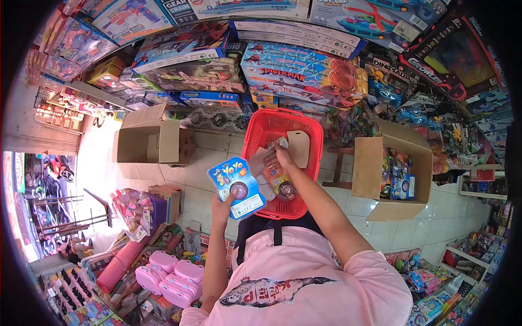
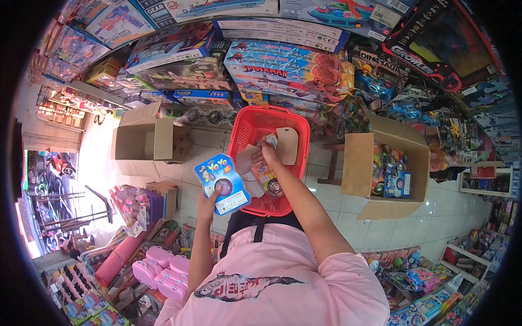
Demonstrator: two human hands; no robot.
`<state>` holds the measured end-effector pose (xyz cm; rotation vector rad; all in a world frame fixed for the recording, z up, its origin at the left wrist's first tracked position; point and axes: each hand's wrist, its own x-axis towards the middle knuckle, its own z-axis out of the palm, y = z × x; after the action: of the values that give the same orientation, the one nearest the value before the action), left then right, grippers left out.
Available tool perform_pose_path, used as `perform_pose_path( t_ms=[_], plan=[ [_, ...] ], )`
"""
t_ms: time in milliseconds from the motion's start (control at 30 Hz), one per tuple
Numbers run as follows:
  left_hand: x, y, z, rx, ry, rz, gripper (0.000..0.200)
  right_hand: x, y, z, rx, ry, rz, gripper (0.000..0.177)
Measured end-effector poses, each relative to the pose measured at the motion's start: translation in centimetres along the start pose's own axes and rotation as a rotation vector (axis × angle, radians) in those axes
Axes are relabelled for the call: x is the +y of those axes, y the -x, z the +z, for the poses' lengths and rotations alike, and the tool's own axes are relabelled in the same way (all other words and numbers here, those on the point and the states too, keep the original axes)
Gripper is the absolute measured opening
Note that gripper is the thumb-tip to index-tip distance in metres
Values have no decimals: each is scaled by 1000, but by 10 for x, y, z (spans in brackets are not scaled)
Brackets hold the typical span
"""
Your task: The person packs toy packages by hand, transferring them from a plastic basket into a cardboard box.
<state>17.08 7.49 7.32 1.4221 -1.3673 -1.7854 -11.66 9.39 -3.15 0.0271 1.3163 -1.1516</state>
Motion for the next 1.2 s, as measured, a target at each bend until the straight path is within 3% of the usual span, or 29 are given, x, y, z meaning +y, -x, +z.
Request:
perform_pose_path(
  t_ms=[67, 133, 167, 200, 233, 267, 300, 367, 467, 600, 700, 967, 1200],
  plan=[
    [-5, 5, -4, 18, -9, -27, 40, 9, -2, -6, -31, -13, 76, 38],
    [-4, 6, -6, 35, 58, -46, 42, 24, 5, -10, 87, 247, -83, 21],
    [-2, 6, -6, 24, 54, -43, 42, 32, 10, -13, 94, 239, -89, 21],
    [-2, 5, -8, 33, 41, -36, 42, 46, 14, -19, 88, 316, -247, 17],
    [-1, 3, -10, 42, 29, -30, 42, 56, 22, -22, 82, 395, -404, 18],
    [-1, -1, -12, 29, 25, -25, 42, 67, 31, -23, 122, 296, -469, 37],
    [0, -3, -15, 11, -13, -29, 42, 64, 49, -20, 132, 288, -474, 37],
    [0, -6, -22, -21, -58, -34, 42, 55, 90, -13, 99, 149, -358, 54],
    [7, -6, -31, -90, -45, -98, 42, 64, 115, -18, -13, 46, -207, 55],
    [3, -7, -50, -146, 31, -100, 40, 87, 150, -3, -176, -300, -256, 53],
    [-11, -8, -67, -196, 90, -117, 40, 94, 183, 20, -196, -255, -296, 53],
    [-9, 9, -85, -353, 215, -239, 38, 131, 243, 59, -105, -199, -439, 66],
    [-2, 7, -75, -524, 79, -200, 36, 169, 286, 41, 38, -388, -549, 70]
  ],
)
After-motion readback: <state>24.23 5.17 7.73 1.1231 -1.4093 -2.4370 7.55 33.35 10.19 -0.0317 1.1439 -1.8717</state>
